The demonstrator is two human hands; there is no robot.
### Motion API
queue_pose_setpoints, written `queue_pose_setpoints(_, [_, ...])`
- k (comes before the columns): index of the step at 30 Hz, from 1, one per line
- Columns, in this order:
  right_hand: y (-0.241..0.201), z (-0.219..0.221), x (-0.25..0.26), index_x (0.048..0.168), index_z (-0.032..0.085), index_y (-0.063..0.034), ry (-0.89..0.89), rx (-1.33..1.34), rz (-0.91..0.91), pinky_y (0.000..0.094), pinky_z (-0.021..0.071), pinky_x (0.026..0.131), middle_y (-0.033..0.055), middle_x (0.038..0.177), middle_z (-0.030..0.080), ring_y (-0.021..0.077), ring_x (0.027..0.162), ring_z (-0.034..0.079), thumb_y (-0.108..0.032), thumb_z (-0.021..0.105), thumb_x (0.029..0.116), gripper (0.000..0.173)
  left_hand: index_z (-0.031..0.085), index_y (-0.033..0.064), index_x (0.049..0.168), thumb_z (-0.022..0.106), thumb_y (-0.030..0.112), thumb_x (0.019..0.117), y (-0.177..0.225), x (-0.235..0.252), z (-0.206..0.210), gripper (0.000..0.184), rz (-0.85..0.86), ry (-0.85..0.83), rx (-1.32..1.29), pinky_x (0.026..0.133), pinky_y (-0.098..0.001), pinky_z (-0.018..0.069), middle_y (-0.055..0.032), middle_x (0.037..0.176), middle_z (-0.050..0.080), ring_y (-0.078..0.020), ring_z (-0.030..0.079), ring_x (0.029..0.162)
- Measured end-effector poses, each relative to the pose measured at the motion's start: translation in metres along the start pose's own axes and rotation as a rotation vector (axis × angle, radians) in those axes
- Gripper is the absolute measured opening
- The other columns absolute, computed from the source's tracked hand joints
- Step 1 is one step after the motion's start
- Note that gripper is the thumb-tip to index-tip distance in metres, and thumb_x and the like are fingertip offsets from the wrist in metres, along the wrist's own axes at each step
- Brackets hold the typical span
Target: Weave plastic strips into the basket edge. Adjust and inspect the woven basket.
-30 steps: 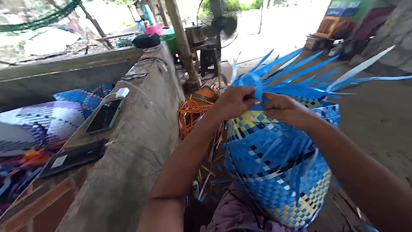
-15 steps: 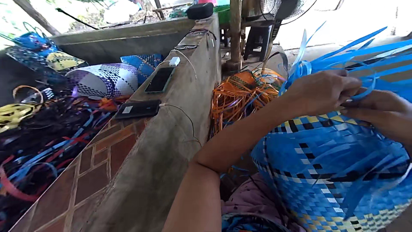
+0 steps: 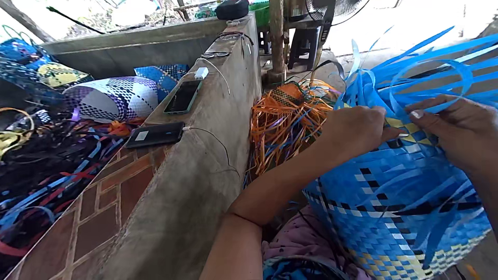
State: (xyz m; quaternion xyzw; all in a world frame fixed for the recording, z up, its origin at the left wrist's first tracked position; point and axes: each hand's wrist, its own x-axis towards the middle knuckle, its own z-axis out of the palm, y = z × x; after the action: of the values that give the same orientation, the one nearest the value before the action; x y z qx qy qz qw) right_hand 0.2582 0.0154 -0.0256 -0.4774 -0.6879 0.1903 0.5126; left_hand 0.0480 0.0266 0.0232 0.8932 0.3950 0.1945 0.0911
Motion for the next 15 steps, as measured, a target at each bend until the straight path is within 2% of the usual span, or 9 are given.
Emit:
queue_pose_setpoints(3, [-0.004,-0.001,0.002,0.102,0.065,-0.0119,-0.019,-0.040,0.063,0.0131,0.0517,0.064,-0.0098,0.084,0.065,-0.0061,0.068,0.060,-0.017,0.064,0.0970,0.007,0.070,0.0039,0.096,0.064,0.042,0.0997,0.006,0.002,0.002,0.039,-0.005,-0.004,0.033,0.064,-0.0435,0.0526,-0.0087,0.079,0.067,-0.0238,0.068,0.076])
queue_pose_setpoints(7, [-0.010,0.000,0.001,0.098,0.065,-0.0126,-0.051,-0.029,0.068,0.0133,0.0516,0.060,-0.0093,0.079,0.065,-0.0050,0.065,0.060,-0.013,0.067,0.0930,0.006,0.069,0.0045,0.092,0.062,0.035,0.1023,0.008,0.002,0.007,0.033,-0.010,-0.019,-0.031,0.063,-0.0432,0.0510,-0.0084,0.077,0.066,-0.0234,0.067,0.075])
queue_pose_setpoints(10, [-0.003,-0.005,0.000,0.106,0.060,-0.0117,-0.055,-0.059,0.095,0.0179,0.0539,0.062,-0.0059,0.085,0.064,-0.0020,0.068,0.061,-0.016,0.067,0.0933,0.015,0.072,0.0026,0.094,0.062,0.028,0.1028,-0.006,-0.003,0.024,0.029,0.075,-0.004,-0.177,0.068,-0.0453,0.0530,-0.0093,0.077,0.067,-0.0235,0.067,0.075])
queue_pose_setpoints(12, [0.008,-0.015,0.000,0.117,0.056,-0.0116,-0.058,-0.086,0.137,0.0238,0.0567,0.068,-0.0018,0.096,0.063,0.0017,0.076,0.064,-0.020,0.068,0.0939,0.027,0.072,-0.0007,0.091,0.062,0.026,0.1018,-0.023,-0.014,0.042,0.030,0.145,0.025,-0.255,0.069,-0.0451,0.0532,-0.0105,0.074,0.067,-0.0234,0.066,0.072])
queue_pose_setpoints(14, [0.016,-0.023,0.000,0.127,0.059,-0.0094,-0.060,-0.092,0.170,0.0280,0.0569,0.072,0.0022,0.102,0.064,0.0051,0.082,0.064,-0.022,0.069,0.0918,0.039,0.069,-0.0037,0.087,0.059,0.024,0.1029,-0.039,-0.023,0.050,0.034,0.167,0.023,-0.325,0.066,-0.0429,0.0503,-0.0115,0.071,0.062,-0.0233,0.062,0.068])
queue_pose_setpoints(15, [0.015,-0.024,0.000,0.125,0.062,-0.0069,-0.065,-0.097,0.188,0.0291,0.0569,0.073,0.0037,0.100,0.066,0.0056,0.081,0.064,-0.020,0.071,0.0907,0.037,0.069,-0.0049,0.089,0.059,0.023,0.1028,-0.044,-0.024,0.052,0.032,0.168,0.024,-0.377,0.066,-0.0411,0.0503,-0.0118,0.071,0.062,-0.0221,0.061,0.067])
